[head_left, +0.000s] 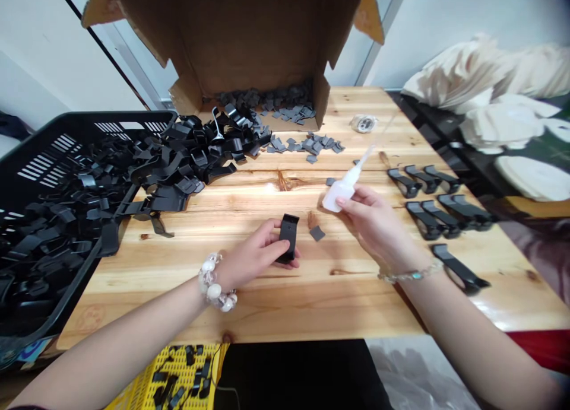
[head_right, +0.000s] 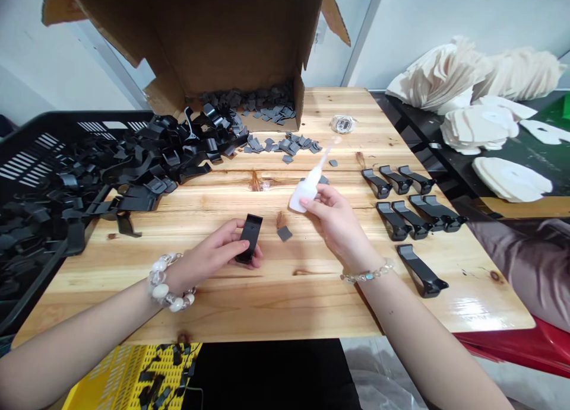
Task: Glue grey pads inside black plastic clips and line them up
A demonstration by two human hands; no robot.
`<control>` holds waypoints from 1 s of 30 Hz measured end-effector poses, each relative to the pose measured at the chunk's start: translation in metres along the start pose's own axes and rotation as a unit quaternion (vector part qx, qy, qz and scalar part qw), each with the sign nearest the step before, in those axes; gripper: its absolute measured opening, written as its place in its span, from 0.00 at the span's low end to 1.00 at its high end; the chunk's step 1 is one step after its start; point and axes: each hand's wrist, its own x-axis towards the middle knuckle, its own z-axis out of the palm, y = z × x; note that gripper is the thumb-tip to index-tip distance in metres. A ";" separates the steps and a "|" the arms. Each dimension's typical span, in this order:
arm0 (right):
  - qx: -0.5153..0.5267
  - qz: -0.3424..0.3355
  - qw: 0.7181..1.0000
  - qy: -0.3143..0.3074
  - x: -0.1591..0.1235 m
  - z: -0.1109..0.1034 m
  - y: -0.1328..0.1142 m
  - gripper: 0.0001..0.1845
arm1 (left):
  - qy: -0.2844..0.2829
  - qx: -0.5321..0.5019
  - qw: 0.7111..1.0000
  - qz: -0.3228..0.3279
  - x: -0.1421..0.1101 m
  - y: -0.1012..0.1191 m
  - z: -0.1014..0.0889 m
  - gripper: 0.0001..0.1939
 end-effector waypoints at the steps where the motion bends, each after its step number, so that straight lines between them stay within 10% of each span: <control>1: -0.039 -0.006 0.999 0.002 0.001 0.000 0.003 0.16 | -0.001 0.000 1.000 0.000 0.000 0.000 0.000 0.15; 14: -0.379 -0.108 0.919 -0.010 0.001 -0.014 -0.006 0.17 | -0.004 -0.002 1.000 0.002 0.003 -0.002 -0.005 0.19; 19: -0.391 -0.045 0.904 -0.169 -0.009 -0.011 -0.011 0.10 | -0.004 0.007 1.000 -0.001 0.001 0.003 -0.003 0.20; 30: -0.307 -0.049 0.931 -0.193 -0.007 -0.001 0.003 0.06 | -0.011 0.008 1.000 0.004 0.000 0.005 -0.002 0.18</control>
